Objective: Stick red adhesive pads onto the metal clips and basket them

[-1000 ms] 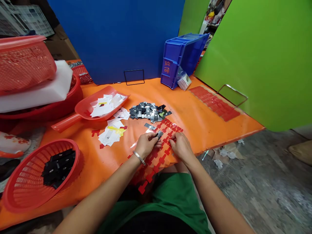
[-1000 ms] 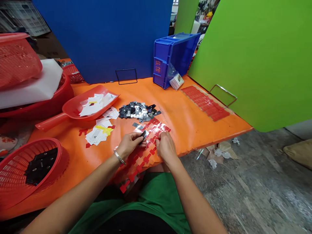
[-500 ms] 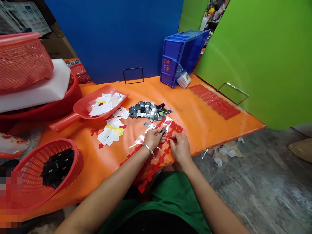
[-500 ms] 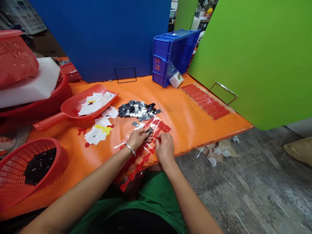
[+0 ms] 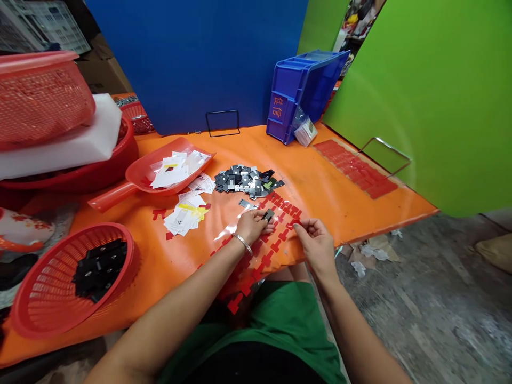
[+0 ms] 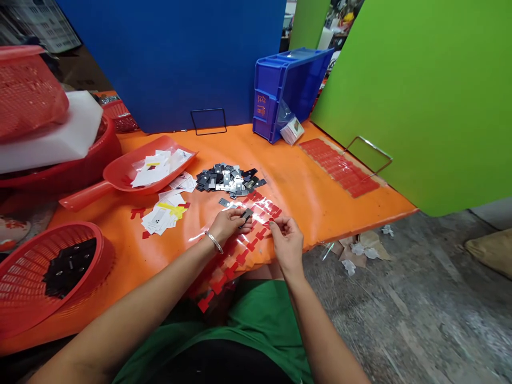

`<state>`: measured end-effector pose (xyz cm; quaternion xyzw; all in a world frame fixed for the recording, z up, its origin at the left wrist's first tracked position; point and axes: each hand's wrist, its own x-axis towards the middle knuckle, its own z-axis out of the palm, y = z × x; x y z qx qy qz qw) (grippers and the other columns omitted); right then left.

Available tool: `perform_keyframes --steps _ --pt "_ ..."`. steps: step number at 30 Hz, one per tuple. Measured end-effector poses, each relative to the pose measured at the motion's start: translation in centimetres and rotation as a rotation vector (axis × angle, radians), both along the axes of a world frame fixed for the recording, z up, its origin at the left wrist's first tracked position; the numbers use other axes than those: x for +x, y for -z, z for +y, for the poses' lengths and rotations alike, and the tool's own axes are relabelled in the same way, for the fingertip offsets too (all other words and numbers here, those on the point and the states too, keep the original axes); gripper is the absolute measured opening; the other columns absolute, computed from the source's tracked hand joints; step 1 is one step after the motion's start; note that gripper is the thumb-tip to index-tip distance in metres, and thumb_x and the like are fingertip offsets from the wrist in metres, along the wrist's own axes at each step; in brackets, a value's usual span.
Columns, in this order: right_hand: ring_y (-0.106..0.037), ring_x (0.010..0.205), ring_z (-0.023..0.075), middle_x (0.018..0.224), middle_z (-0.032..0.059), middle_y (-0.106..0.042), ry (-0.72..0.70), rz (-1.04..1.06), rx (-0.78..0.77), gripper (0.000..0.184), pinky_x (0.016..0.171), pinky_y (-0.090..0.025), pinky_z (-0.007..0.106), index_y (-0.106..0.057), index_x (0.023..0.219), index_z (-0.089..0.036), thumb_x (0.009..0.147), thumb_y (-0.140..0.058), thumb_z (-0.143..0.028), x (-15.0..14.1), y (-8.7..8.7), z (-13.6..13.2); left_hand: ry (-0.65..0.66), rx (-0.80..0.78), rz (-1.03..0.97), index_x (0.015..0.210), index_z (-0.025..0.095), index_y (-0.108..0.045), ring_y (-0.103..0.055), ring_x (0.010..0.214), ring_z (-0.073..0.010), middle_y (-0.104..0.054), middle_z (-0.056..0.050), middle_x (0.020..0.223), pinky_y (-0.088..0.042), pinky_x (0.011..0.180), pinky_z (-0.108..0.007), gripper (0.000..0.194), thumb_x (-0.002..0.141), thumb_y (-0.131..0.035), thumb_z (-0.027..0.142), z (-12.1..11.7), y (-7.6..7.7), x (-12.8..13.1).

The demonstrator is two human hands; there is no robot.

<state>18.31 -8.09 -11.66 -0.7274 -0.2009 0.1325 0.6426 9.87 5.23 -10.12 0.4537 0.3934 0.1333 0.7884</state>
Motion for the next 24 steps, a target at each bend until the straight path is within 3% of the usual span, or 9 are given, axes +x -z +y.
perform_keyframes --steps 4,7,12,24 --pt "-0.054 0.065 0.013 0.072 -0.0007 -0.056 -0.066 0.077 0.047 0.025 0.06 -0.045 0.025 -0.054 0.077 -0.019 0.067 -0.071 -0.034 -2.0 -1.5 0.0 -0.007 -0.026 -0.051 0.086 0.008 -0.059 -0.067 0.061 -0.0118 -0.068 -0.007 0.075 -0.056 0.065 -0.022 0.017 0.074 -0.059 -0.004 -0.9 -2.3 -2.8" --pt "-0.053 0.062 0.0124 0.071 -0.001 -0.056 -0.187 0.108 0.055 0.024 0.056 -0.044 0.023 -0.055 0.077 -0.02 0.068 -0.071 -0.035 -4.2 -2.3 0.1 0.029 -0.111 -0.065 0.087 0.009 -0.062 -0.068 0.067 -0.012 -0.07 -0.008 0.081 -0.056 0.067 -0.02 0.018 0.074 -0.058 -0.002 -2.1 -3.0 -5.9" --pt "-0.05 0.057 0.0115 0.065 -0.0023 -0.054 -0.312 0.138 0.025 0.026 0.053 -0.044 0.023 -0.055 0.076 -0.02 0.069 -0.071 -0.039 -6.7 -1.6 0.4 0.01 -0.234 -0.055 0.092 0.007 -0.064 -0.069 0.067 -0.0131 -0.071 -0.01 0.079 -0.056 0.066 -0.02 0.021 0.075 -0.055 -0.003 -3.5 -1.6 -9.2" --pt "-0.054 0.058 0.0135 0.069 -0.0007 -0.056 -0.373 0.159 -0.026 0.027 0.053 -0.051 0.028 -0.054 0.08 -0.021 0.072 -0.068 -0.042 -8.2 -0.1 0.6 0.001 -0.271 -0.151 0.092 0.01 -0.066 -0.069 0.066 -0.0127 -0.072 -0.008 0.082 -0.056 0.073 -0.023 0.026 0.07 -0.059 -0.002 -3.6 0.1 -9.9"
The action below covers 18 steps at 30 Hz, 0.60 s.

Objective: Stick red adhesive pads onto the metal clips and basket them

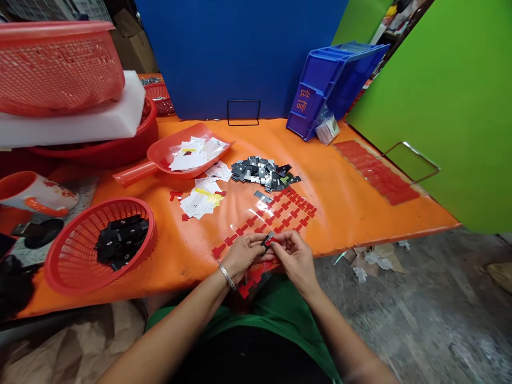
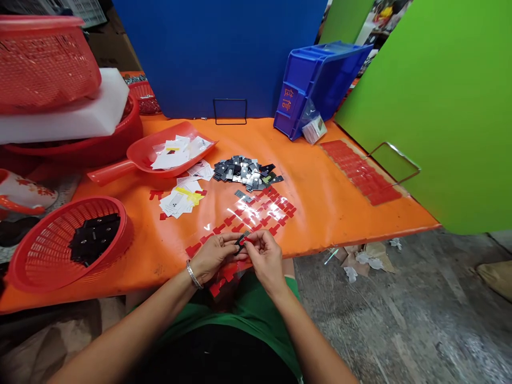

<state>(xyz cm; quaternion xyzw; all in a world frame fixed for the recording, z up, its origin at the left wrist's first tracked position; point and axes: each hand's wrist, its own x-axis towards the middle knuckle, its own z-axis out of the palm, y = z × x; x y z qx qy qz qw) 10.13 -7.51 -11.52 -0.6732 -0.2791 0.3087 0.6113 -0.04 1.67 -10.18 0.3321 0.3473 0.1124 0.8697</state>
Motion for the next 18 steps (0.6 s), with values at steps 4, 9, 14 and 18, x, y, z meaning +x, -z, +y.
perform_keyframes --steps 4,9,14,18 --pt "-0.053 0.057 0.0128 0.069 -0.0011 -0.055 0.002 -0.021 -0.01 0.026 0.053 -0.051 0.027 -0.054 0.079 -0.021 0.072 -0.068 -0.042 -0.02 0.03 0.03 0.012 0.004 -0.006 0.093 0.01 -0.066 -0.069 0.067 -0.0132 -0.072 -0.008 0.084 -0.056 0.073 -0.023 0.027 0.07 -0.06 -0.001 0.12 0.19 -0.09" --pt "-0.054 0.056 0.0128 0.069 -0.001 -0.056 0.003 0.012 -0.012 0.026 0.052 -0.051 0.027 -0.054 0.078 -0.021 0.072 -0.069 -0.041 -0.04 -0.17 0.13 0.018 0.003 -0.005 0.093 0.009 -0.067 -0.069 0.067 -0.0132 -0.072 -0.009 0.083 -0.055 0.073 -0.022 0.026 0.071 -0.059 -0.001 0.19 0.09 -0.1" --pt "-0.055 0.055 0.0127 0.07 -0.0015 -0.058 0.0 0.041 -0.003 0.026 0.054 -0.054 0.028 -0.054 0.078 -0.022 0.071 -0.069 -0.042 -0.1 -0.12 0.22 0.022 0.007 -0.006 0.093 0.01 -0.067 -0.069 0.069 -0.0138 -0.072 -0.008 0.083 -0.055 0.074 -0.024 0.025 0.069 -0.064 0.002 0.19 0.14 -0.13" --pt "-0.058 0.056 0.0144 0.069 -0.0021 -0.057 -0.008 0.079 -0.009 0.028 0.054 -0.056 0.031 -0.053 0.078 -0.022 0.07 -0.07 -0.042 -0.1 -0.05 0.27 0.02 0.003 -0.003 0.093 0.01 -0.067 -0.07 0.069 -0.0138 -0.072 -0.008 0.083 -0.056 0.075 -0.024 0.025 0.07 -0.062 0.001 0.21 0.22 -0.12"
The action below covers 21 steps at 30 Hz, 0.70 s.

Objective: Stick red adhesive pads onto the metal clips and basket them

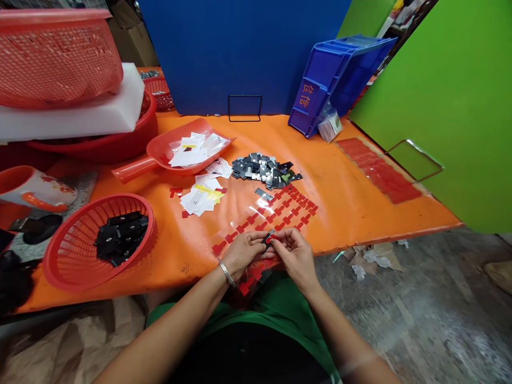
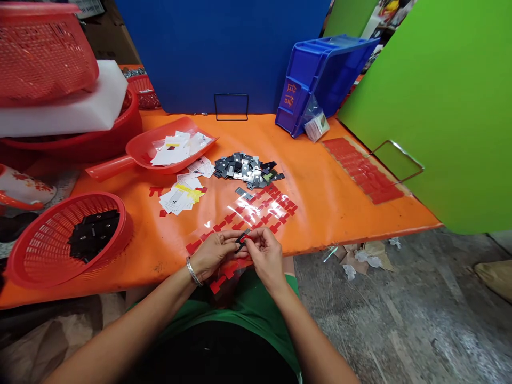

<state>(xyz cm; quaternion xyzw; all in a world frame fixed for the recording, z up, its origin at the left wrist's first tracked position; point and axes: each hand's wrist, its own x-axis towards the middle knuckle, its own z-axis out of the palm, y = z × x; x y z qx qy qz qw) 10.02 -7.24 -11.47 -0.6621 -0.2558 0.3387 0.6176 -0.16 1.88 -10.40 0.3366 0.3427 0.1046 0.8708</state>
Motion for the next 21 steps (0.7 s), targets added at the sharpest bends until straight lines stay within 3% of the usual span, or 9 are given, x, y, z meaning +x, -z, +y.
perform_keyframes --steps 10,21 --pt "-0.057 0.054 0.0151 0.069 -0.0005 -0.06 0.014 -0.071 -0.022 0.027 0.052 -0.054 0.032 -0.054 0.077 -0.023 0.07 -0.069 -0.044 0.11 0.36 -0.01 -0.001 -0.009 -0.011 0.096 0.008 -0.066 -0.07 0.072 -0.0151 -0.072 -0.01 0.087 -0.056 0.077 -0.025 0.027 0.072 -0.057 -0.001 0.0 0.04 0.03" --pt "-0.053 0.052 0.0119 0.067 -0.0023 -0.056 0.014 -0.078 -0.016 0.025 0.05 -0.052 0.027 -0.053 0.077 -0.021 0.072 -0.068 -0.041 0.04 0.14 0.05 -0.019 0.027 0.043 0.093 0.007 -0.066 -0.07 0.067 -0.0149 -0.072 -0.01 0.078 -0.057 0.072 -0.025 0.018 0.077 -0.056 0.004 -0.12 -0.34 0.18"
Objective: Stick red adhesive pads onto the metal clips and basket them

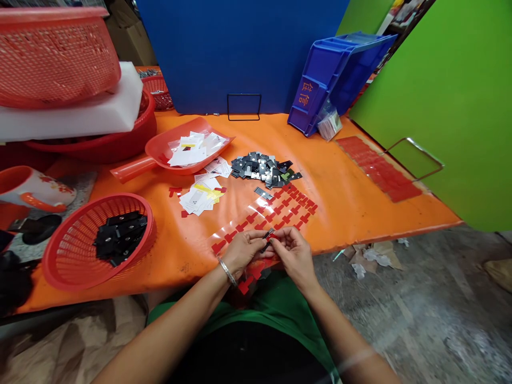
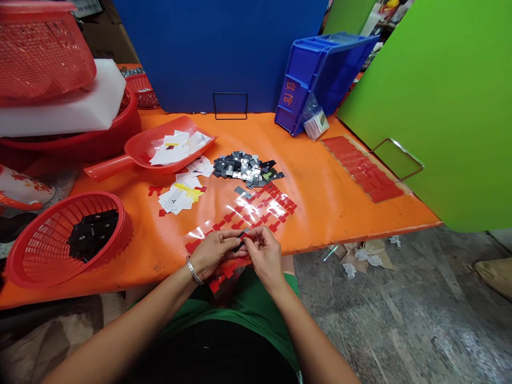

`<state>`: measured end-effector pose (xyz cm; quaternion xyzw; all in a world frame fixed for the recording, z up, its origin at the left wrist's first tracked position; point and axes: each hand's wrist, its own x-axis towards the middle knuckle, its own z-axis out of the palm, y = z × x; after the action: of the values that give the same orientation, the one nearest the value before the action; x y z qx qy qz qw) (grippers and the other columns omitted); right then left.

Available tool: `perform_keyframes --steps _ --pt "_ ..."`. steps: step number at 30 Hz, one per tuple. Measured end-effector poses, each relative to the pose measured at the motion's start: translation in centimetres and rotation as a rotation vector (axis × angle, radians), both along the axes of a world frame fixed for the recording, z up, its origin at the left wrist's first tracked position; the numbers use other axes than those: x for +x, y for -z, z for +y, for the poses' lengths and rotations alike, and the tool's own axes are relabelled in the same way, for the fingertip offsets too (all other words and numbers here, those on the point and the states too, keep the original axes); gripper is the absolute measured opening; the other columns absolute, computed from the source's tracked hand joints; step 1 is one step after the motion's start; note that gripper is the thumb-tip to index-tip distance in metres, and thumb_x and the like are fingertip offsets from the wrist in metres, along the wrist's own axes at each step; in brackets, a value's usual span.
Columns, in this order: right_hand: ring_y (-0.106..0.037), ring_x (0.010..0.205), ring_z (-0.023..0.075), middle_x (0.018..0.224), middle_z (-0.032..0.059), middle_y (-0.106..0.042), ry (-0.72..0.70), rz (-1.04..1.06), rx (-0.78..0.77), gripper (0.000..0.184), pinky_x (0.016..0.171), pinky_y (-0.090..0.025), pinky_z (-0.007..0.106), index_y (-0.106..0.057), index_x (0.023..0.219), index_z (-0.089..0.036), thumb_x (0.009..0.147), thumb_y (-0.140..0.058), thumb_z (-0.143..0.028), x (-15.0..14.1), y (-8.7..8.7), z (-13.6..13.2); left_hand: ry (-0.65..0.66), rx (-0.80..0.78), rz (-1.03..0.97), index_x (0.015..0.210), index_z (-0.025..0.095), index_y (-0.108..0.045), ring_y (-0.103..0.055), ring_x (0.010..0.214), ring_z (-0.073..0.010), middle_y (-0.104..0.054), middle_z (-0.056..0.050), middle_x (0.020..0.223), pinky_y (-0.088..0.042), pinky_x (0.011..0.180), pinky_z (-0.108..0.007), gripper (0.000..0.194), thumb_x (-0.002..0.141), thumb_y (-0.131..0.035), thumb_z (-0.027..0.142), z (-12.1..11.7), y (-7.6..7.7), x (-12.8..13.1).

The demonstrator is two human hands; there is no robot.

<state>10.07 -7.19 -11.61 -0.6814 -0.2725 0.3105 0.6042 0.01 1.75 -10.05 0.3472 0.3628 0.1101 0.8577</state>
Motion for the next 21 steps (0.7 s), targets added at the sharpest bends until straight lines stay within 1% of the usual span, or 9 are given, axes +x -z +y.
perform_keyframes --steps 4,6,7,9,11,13,15,18,21 --pt "-0.055 0.052 0.0123 0.067 -0.0028 -0.056 -0.006 0.027 0.0 0.027 0.052 -0.054 0.028 -0.052 0.079 -0.022 0.073 -0.068 -0.042 -0.3 -0.1 -0.1 -0.048 0.061 0.046 0.092 0.007 -0.067 -0.069 0.063 -0.0149 -0.071 -0.008 0.075 -0.057 0.07 -0.027 0.018 0.077 -0.057 0.004 -0.5 -0.1 0.4" --pt "-0.056 0.055 0.0131 0.071 -0.0013 -0.058 -0.017 -0.011 -0.005 0.023 0.053 -0.055 0.029 -0.052 0.082 -0.022 0.076 -0.065 -0.04 -0.5 -0.2 -0.3 -0.073 0.089 0.057 0.091 0.008 -0.067 -0.068 0.061 -0.0145 -0.071 -0.007 0.074 -0.057 0.07 -0.028 0.017 0.076 -0.059 0.006 -0.8 0.0 0.5" --pt "-0.057 0.056 0.0134 0.073 -0.0004 -0.058 -0.019 -0.06 -0.011 0.02 0.053 -0.055 0.029 -0.053 0.084 -0.022 0.079 -0.063 -0.039 -0.6 -0.2 -0.5 -0.083 0.099 0.053 0.091 0.009 -0.067 -0.068 0.06 -0.0145 -0.071 -0.007 0.074 -0.057 0.07 -0.029 0.017 0.076 -0.06 0.008 -1.0 0.0 0.5" --pt "-0.058 0.062 0.0145 0.079 0.002 -0.059 -0.012 -0.23 -0.021 0.014 0.058 -0.054 0.03 -0.056 0.088 -0.022 0.083 -0.058 -0.034 -0.7 -0.3 -0.7 -0.098 0.112 0.032 0.091 0.01 -0.068 -0.068 0.06 -0.0145 -0.072 -0.006 0.076 -0.057 0.069 -0.029 0.017 0.075 -0.063 0.013 -1.1 0.0 0.5" --pt "-0.059 0.076 0.0174 0.088 0.0057 -0.058 0.032 -0.441 -0.002 0.009 0.066 -0.053 0.032 -0.058 0.088 -0.021 0.085 -0.055 -0.029 -0.7 -0.4 -0.8 -0.103 0.116 0.012 0.091 0.009 -0.068 -0.067 0.059 -0.0141 -0.072 -0.007 0.076 -0.057 0.067 -0.028 0.018 0.075 -0.065 0.015 -1.2 0.0 0.5" --pt "-0.057 0.093 0.0209 0.097 0.0094 -0.054 0.076 -0.584 0.035 0.008 0.072 -0.052 0.033 -0.06 0.084 -0.02 0.085 -0.055 -0.025 -0.5 -0.6 -0.6 -0.098 0.113 0.01 0.091 0.008 -0.067 -0.067 0.057 -0.013 -0.071 -0.007 0.074 -0.057 0.065 -0.026 0.018 0.075 -0.065 0.015 -1.2 0.0 0.4" --pt "-0.055 0.095 0.0212 0.101 0.0104 -0.05 0.086 -0.605 0.047 0.008 0.07 -0.051 0.032 -0.059 0.082 -0.019 0.084 -0.054 -0.024 -0.2 -0.7 -0.4 -0.092 0.114 0.011 0.092 0.007 -0.066 -0.066 0.057 -0.0125 -0.071 -0.007 0.073 -0.056 0.064 -0.025 0.018 0.076 -0.063 0.013 -1.2 0.0 0.4" --pt "-0.055 0.083 0.0174 0.095 0.0079 -0.051 0.062 -0.54 0.015 0.008 0.065 -0.049 0.029 -0.059 0.079 -0.019 0.084 -0.054 -0.023 0.1 -0.8 -0.1 -0.09 0.115 0.002 0.093 0.006 -0.066 -0.066 0.057 -0.0126 -0.071 -0.008 0.075 -0.056 0.063 -0.025 0.018 0.077 -0.062 0.012 -1.1 0.1 0.4" --pt "-0.054 0.081 0.0168 0.09 0.0062 -0.052 0.072 -0.511 -0.01 0.008 0.064 -0.048 0.028 -0.059 0.076 -0.019 0.082 -0.055 -0.023 0.3 -0.9 0.2 -0.088 0.112 0.003 0.092 0.007 -0.066 -0.066 0.058 -0.0125 -0.071 -0.008 0.075 -0.056 0.065 -0.026 0.018 0.075 -0.064 0.013 -1.1 0.2 0.4"
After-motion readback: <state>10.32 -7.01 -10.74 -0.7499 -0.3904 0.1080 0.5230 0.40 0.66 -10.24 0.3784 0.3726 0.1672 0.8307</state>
